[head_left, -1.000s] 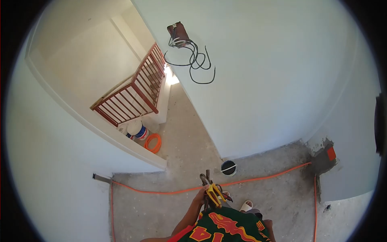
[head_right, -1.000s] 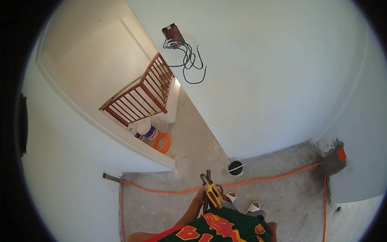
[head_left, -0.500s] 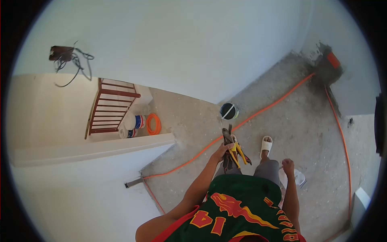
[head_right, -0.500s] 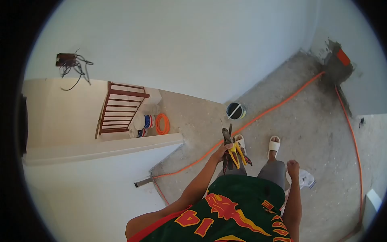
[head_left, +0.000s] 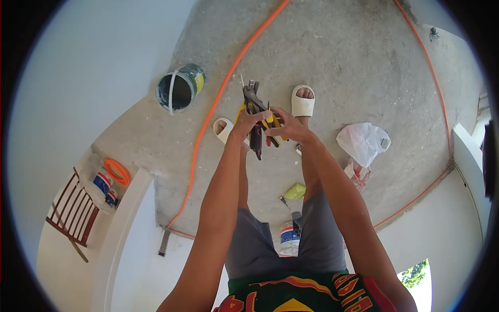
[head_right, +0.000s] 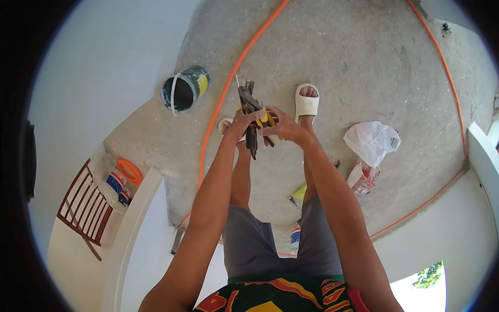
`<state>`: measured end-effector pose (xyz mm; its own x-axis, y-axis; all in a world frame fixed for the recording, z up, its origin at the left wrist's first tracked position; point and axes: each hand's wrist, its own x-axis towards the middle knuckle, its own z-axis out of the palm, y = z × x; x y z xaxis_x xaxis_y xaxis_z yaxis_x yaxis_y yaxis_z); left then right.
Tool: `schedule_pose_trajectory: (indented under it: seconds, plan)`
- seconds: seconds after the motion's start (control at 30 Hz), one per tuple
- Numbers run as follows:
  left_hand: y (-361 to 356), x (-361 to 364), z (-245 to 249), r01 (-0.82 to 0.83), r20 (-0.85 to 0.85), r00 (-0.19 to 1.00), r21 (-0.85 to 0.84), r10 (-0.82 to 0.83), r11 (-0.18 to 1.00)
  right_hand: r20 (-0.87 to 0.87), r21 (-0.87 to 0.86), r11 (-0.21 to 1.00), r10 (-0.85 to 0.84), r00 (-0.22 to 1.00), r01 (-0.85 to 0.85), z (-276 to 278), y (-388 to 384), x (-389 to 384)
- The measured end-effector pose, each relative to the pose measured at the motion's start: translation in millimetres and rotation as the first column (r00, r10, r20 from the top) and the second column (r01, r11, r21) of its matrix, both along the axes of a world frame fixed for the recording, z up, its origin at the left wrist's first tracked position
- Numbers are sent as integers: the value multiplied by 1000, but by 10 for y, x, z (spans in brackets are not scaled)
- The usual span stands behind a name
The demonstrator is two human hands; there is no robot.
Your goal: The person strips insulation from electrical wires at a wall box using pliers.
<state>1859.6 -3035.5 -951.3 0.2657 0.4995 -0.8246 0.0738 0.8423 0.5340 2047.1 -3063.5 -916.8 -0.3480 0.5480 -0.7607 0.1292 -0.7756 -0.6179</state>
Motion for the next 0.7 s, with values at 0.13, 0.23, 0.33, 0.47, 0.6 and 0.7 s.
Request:
schedule_pose_trajectory:
  seconds: [0.13, 0.23, 0.33, 0.47, 0.6, 0.7]
  plan:
    - [160, 68, -1062, 46, 3, 999, -25, -46, 999, 8, 30, 999, -25, 1000, 25, -1284, -28, -116]
    - [160, 74, -1736, 157, -195, 969, 3, -153, 988, 35, 22, 1000, 1, 999, -2, -1847, 129, -100]
    - [158, 95, -2058, 135, -241, 961, 1, -131, 991, 73, 63, 997, 33, 997, -37, -2369, 126, -87]
    - [102, 178, -2288, 41, -345, 938, 55, -20, 998, 142, 12, 995, 99, 985, -102, -2458, 314, -44]
    - [114, 203, -2391, 11, -394, 918, 132, 43, 991, 251, 25, 998, 58, 966, -66, -2754, 447, 46]
    - [23, 171, -2473, 11, -369, 927, 204, 66, 979, 286, 2, 999, 48, 957, -50, -2820, 571, 186]
